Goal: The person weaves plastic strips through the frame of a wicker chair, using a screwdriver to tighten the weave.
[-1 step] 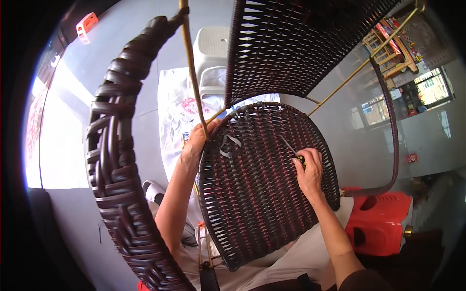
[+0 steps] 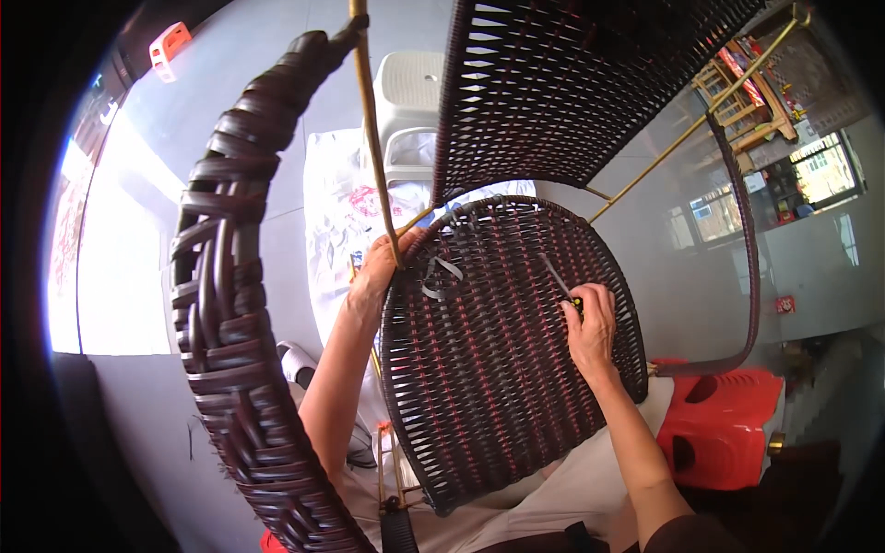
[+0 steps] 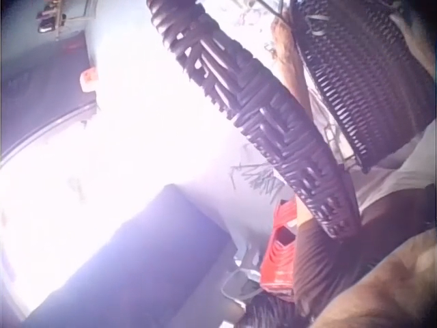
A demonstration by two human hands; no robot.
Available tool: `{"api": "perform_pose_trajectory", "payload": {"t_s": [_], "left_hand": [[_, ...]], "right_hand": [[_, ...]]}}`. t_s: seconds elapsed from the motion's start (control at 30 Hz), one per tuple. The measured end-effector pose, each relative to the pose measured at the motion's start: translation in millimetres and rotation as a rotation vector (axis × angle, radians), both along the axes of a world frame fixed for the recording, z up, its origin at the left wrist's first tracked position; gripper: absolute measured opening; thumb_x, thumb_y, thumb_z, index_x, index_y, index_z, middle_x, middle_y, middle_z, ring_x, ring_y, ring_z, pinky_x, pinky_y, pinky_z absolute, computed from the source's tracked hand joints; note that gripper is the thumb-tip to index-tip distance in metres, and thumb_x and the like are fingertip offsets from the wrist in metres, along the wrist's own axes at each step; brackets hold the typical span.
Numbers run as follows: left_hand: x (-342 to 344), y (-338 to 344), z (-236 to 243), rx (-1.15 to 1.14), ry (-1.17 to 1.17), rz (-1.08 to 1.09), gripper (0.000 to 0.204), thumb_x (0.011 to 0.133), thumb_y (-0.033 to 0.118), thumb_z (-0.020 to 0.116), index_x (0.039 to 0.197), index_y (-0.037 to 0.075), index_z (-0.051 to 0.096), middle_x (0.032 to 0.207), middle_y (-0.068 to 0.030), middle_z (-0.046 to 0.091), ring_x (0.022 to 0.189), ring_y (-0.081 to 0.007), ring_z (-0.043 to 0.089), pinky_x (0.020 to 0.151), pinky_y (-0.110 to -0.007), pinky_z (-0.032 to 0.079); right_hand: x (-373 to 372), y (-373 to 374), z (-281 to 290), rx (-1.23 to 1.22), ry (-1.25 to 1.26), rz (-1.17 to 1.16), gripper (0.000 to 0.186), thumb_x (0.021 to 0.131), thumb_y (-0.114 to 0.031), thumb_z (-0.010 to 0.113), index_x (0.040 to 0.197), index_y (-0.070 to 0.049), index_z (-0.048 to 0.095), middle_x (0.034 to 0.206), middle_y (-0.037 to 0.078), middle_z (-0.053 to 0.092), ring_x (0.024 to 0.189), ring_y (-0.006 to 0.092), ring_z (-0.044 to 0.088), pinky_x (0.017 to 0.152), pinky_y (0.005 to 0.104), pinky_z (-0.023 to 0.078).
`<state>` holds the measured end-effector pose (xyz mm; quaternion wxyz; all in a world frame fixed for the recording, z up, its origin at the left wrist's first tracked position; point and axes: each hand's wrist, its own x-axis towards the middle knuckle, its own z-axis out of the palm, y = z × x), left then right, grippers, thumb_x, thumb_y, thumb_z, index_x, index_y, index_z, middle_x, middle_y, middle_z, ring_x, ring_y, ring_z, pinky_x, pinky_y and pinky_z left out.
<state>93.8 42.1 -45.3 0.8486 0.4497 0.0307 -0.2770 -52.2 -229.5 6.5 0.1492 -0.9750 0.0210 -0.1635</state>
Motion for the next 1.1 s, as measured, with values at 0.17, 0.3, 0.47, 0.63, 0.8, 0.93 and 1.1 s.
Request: {"api": "perform_pose_trajectory", "payload": {"t_s": [0.17,0.3,0.47,0.63,0.8,0.93,1.1], "left_hand": [[2,-5,-15,0.087,-0.074,-0.004,0.027,0.09,0.023,0.055,0.104,0.001,0.058,0.085,-0.0042,0.062,0.07,-0.0091,0.057,0.06,-0.02,0.046],[0,-5,-10,-0.034,-0.034,0.034,0.027,0.089,0.019,0.057,0.107,-0.001,0.06,0.086,-0.0029,0.063,0.071,-0.0074,0.058,0.062,-0.018,0.048],[-1,0,-4,-0.134,-0.084,-0.031,0.026,0.088,0.018,0.061,0.107,0.0,0.063,0.085,-0.0009,0.065,0.068,-0.0053,0.058,0.059,-0.016,0.047],[-3,-5,-3,-0.015,-0.093,0.017,0.023,0.089,0.022,0.055,0.099,0.001,0.057,0.079,-0.0001,0.057,0.067,-0.0053,0.052,0.057,-0.018,0.043],[-5,-7,1,-0.188,0.02,0.037,0.025,0.089,0.016,0.059,0.108,0.0,0.062,0.085,-0.0024,0.066,0.07,-0.0069,0.06,0.061,-0.019,0.051],[0,-2,-5,-0.157,-0.037,-0.039,0.025,0.089,0.017,0.059,0.108,0.0,0.061,0.086,-0.0029,0.066,0.069,-0.0069,0.06,0.06,-0.019,0.051],[0,-2,-8,-0.151,-0.079,-0.037,0.026,0.091,0.016,0.056,0.11,0.0,0.06,0.085,-0.003,0.065,0.068,-0.0072,0.06,0.059,-0.02,0.051]], "right_hand": [[26,32,16,0.02,-0.13,0.236,0.018,0.086,-0.008,0.056,0.104,-0.006,0.056,0.077,0.005,0.054,0.053,0.0129,0.052,0.04,0.0226,0.047],[53,69,43,0.0,0.057,0.374,0.03,0.084,-0.006,0.058,0.113,-0.009,0.059,0.075,0.005,0.05,0.053,0.0158,0.052,0.044,0.0285,0.046],[73,81,52,-0.114,0.179,0.44,0.029,0.081,-0.005,0.059,0.109,-0.01,0.063,0.075,0.007,0.049,0.053,0.0225,0.055,0.048,0.0347,0.047],[78,84,55,-0.222,0.144,0.477,0.025,0.081,-0.007,0.059,0.106,-0.008,0.064,0.07,0.008,0.052,0.052,0.0241,0.056,0.046,0.0347,0.047],[77,85,60,-0.246,0.219,0.451,0.023,0.082,-0.008,0.059,0.105,-0.007,0.064,0.065,0.01,0.054,0.052,0.0245,0.058,0.045,0.0351,0.047],[78,89,68,-0.283,0.239,0.457,0.025,0.081,-0.006,0.058,0.105,-0.007,0.064,0.066,0.01,0.054,0.052,0.0249,0.059,0.045,0.0351,0.047],[79,93,70,-0.311,0.194,0.495,0.03,0.077,-0.004,0.056,0.106,-0.006,0.063,0.068,0.011,0.053,0.051,0.0257,0.059,0.046,0.0365,0.046]]}}
